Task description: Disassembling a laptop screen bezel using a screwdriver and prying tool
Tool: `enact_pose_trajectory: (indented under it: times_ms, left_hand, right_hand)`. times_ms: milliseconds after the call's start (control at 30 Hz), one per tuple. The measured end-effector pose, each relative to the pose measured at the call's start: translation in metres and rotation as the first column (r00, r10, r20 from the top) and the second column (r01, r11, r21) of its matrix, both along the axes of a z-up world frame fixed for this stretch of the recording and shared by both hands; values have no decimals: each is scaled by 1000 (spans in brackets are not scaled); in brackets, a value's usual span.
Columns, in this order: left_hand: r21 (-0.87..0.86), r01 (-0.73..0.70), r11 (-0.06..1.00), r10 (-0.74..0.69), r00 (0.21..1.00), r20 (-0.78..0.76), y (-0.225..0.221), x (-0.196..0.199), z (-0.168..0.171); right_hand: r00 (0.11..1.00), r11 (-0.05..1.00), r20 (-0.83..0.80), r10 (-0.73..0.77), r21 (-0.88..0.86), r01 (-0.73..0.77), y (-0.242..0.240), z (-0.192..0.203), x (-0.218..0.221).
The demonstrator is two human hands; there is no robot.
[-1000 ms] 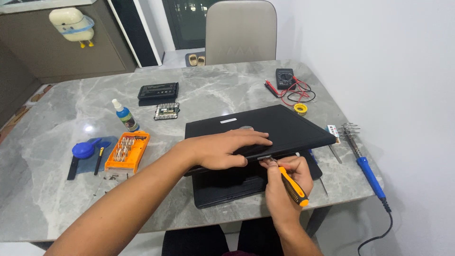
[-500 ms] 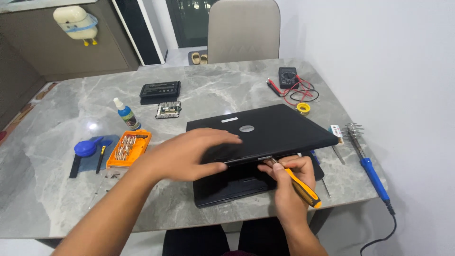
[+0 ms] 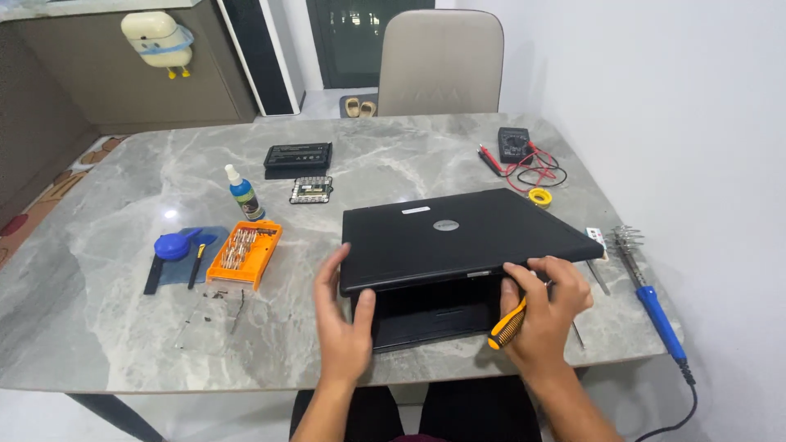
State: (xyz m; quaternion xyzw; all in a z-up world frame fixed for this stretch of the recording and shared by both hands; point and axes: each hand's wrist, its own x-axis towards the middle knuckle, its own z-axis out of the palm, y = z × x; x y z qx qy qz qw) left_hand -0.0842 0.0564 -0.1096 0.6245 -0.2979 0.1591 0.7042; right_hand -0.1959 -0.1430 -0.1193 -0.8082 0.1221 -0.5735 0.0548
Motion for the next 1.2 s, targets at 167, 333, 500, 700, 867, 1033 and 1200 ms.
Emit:
enact_pose_trajectory:
  times_ms: [167, 333, 500, 700, 867, 1033, 1200]
  left_hand:
    - [34, -82, 996, 75, 982, 173, -20, 27, -6]
    - [-56, -115, 992, 127, 942, 309, -30, 50, -20]
    - [1, -206, 979, 205, 977, 61, -22, -1, -18]
    - [459, -242, 855, 151, 962, 226, -16, -62, -36]
    - [694, -297, 655, -11, 916, 402, -22, -72, -41]
    - [679, -400, 616, -9, 858, 513, -20, -69, -49]
    - [662, -403, 632, 6, 857, 516, -22, -69, -52]
  right_hand:
    - [986, 976, 63, 154, -167, -142, -35, -5, 20]
    - [963, 927, 195, 186, -360, -106, -56, -21, 35]
    - [965, 939, 188, 181, -325, -112, -48, -26, 34]
    - [955, 955, 205, 213, -253, -159, -40, -23, 35]
    - [957, 942, 161, 241, -275, -191, -39, -10, 37]
    - [944, 932, 154, 291, -268, -244, -33, 26, 45]
    - [964, 955, 170, 203, -253, -156, -41, 55, 71]
